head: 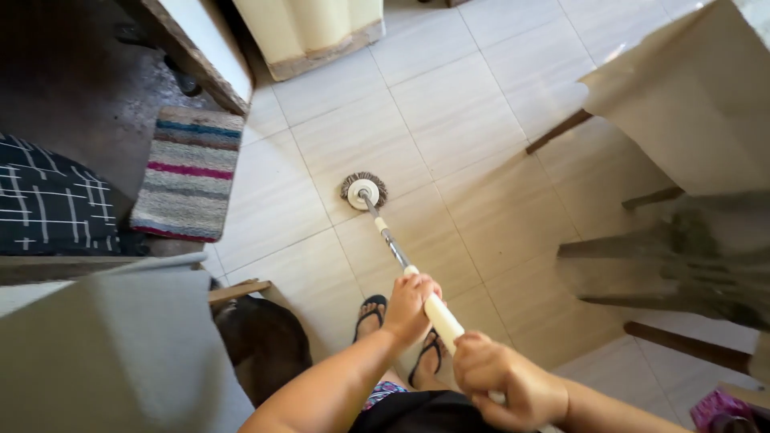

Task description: Clean the tiled floor using a long-handled brush.

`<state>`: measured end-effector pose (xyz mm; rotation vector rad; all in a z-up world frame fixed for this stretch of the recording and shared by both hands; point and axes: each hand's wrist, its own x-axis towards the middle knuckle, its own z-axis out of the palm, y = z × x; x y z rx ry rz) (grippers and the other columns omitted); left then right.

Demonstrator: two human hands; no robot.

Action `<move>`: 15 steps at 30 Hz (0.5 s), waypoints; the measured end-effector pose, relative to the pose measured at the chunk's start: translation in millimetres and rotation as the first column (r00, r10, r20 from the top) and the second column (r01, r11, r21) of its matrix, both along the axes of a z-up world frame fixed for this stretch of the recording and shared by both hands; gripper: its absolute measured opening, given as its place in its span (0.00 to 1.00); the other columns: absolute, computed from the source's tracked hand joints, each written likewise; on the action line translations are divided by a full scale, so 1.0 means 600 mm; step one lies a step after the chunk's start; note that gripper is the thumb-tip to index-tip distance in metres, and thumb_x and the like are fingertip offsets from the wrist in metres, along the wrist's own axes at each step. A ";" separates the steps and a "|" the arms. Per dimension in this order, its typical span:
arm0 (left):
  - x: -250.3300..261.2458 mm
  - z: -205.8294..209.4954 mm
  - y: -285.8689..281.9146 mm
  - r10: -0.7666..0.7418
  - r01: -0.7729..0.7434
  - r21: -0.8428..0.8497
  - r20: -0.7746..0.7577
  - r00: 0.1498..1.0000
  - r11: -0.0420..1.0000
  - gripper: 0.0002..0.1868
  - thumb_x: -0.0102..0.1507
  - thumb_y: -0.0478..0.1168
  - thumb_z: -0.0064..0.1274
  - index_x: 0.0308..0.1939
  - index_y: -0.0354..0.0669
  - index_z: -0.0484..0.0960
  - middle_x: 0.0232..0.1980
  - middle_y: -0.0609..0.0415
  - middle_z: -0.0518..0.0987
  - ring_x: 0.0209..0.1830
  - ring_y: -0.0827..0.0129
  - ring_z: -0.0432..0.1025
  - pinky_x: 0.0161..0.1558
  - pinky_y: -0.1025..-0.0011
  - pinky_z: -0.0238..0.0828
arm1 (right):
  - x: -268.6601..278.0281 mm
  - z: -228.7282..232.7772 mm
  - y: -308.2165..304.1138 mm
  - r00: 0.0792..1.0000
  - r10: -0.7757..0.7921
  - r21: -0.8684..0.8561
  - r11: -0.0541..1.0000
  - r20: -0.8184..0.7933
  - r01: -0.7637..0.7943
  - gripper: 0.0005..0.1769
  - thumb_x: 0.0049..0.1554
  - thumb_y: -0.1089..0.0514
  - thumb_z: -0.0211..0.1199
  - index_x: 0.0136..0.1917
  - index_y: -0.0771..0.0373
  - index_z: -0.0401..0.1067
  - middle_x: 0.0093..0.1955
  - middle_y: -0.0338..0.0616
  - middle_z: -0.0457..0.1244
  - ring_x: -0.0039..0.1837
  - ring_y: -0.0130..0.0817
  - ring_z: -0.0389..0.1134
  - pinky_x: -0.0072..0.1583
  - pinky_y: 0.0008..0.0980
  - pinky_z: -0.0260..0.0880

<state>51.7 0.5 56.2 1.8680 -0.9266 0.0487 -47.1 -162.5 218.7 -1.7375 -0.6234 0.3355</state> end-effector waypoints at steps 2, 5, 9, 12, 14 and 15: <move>0.072 -0.040 -0.002 0.023 -0.030 -0.018 -0.306 0.952 0.999 0.18 0.67 0.45 0.43 0.25 0.45 0.79 0.28 0.49 0.80 0.32 0.53 0.74 0.39 0.57 0.69 | 0.062 -0.040 0.019 0.996 -0.058 -0.061 0.996 0.061 0.062 0.09 0.49 0.67 0.59 0.32 0.61 0.62 0.36 0.44 0.60 0.45 0.47 0.62 0.59 0.47 0.62; 0.200 -0.127 -0.002 0.043 -0.069 -0.023 -0.575 0.817 0.997 0.23 0.69 0.45 0.37 0.23 0.43 0.79 0.24 0.48 0.79 0.26 0.57 0.75 0.34 0.59 0.73 | 0.161 -0.120 0.056 0.967 -0.183 -0.145 0.967 0.179 0.210 0.08 0.47 0.69 0.58 0.30 0.62 0.62 0.35 0.45 0.60 0.44 0.47 0.61 0.54 0.43 0.62; 0.342 -0.193 0.011 0.084 -0.087 0.007 -0.348 0.934 0.996 0.17 0.64 0.42 0.42 0.24 0.41 0.79 0.26 0.49 0.79 0.28 0.57 0.75 0.32 0.62 0.72 | 0.275 -0.163 0.104 0.905 -0.331 -0.120 0.921 0.266 0.372 0.08 0.47 0.72 0.58 0.32 0.63 0.63 0.35 0.45 0.59 0.44 0.46 0.61 0.55 0.43 0.62; 0.329 -0.178 0.016 0.030 -0.102 -0.106 -0.537 0.843 0.989 0.16 0.64 0.41 0.43 0.23 0.41 0.77 0.25 0.50 0.77 0.27 0.58 0.73 0.31 0.61 0.71 | 0.274 -0.153 0.117 0.898 -0.347 -0.095 0.919 0.271 0.384 0.08 0.48 0.72 0.57 0.33 0.62 0.63 0.37 0.43 0.60 0.44 0.44 0.62 0.57 0.43 0.62; 0.256 -0.209 0.013 -0.051 -0.070 -0.172 -0.610 0.790 0.983 0.20 0.69 0.42 0.39 0.24 0.43 0.78 0.27 0.51 0.78 0.29 0.62 0.74 0.36 0.64 0.73 | 0.222 -0.115 0.107 0.920 -0.292 -0.122 0.936 0.261 0.332 0.09 0.46 0.73 0.57 0.32 0.62 0.62 0.36 0.44 0.60 0.43 0.46 0.61 0.54 0.44 0.61; 0.222 -0.224 0.017 -0.124 -0.053 -0.236 -0.673 0.730 0.970 0.23 0.73 0.42 0.34 0.26 0.45 0.79 0.28 0.52 0.78 0.30 0.65 0.74 0.41 0.66 0.74 | 0.199 -0.096 0.106 0.941 -0.228 -0.143 0.952 0.250 0.269 0.09 0.45 0.73 0.57 0.32 0.62 0.62 0.36 0.45 0.59 0.42 0.48 0.60 0.51 0.45 0.60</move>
